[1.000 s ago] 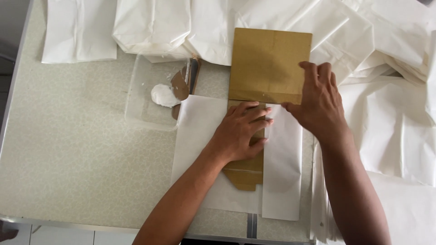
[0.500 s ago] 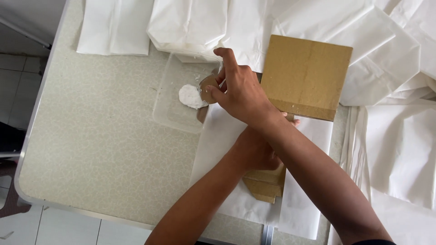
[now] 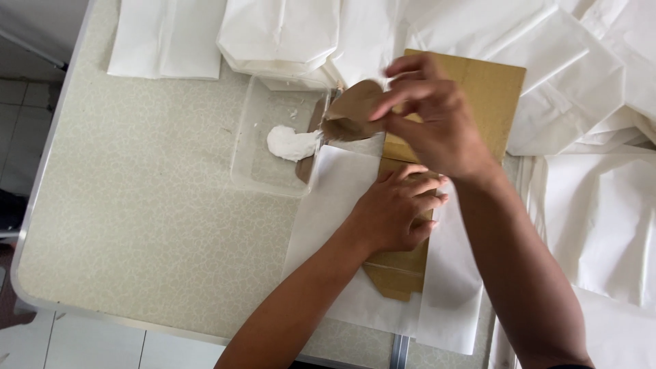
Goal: A person is manually assembling a paper bag by folding white paper around a cardboard template and applying glue to the seams.
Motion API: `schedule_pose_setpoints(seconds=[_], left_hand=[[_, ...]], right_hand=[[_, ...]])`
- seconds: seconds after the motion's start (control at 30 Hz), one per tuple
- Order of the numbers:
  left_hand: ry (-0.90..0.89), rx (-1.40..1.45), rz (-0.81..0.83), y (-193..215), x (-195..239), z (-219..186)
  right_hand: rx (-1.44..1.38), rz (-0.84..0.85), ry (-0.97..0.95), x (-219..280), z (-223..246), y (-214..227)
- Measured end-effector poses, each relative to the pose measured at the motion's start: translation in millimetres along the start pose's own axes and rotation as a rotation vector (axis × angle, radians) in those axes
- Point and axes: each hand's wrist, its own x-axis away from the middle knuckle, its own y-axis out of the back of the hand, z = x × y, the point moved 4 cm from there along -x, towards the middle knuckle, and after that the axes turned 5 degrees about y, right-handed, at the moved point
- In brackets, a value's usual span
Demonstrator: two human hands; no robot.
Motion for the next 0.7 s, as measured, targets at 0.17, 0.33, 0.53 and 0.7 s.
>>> schedule_pose_setpoints(seconds=[0.17,0.33,0.53,0.7], left_hand=[[0.011,-0.018,0.073,-4.6,1.5,2.3],[0.024,0.009,0.047,-2.2,3.8,4.4],[-0.029,0.051,-0.053,-0.1,5.3,4.7],[-0.016,0.075,-0.132,-2.2,6.8,8.6]], right_hand=[[-0.055,-0.100,-0.014,48.0,16.6,63.4],[0.091,-0.015,-0.222,91.1,19.5,97.3],[0.297,-0.011,-0.578,100.3,2.9,104.8],[0.285,0.084,-0.762,95.8,-3.5,94.4]])
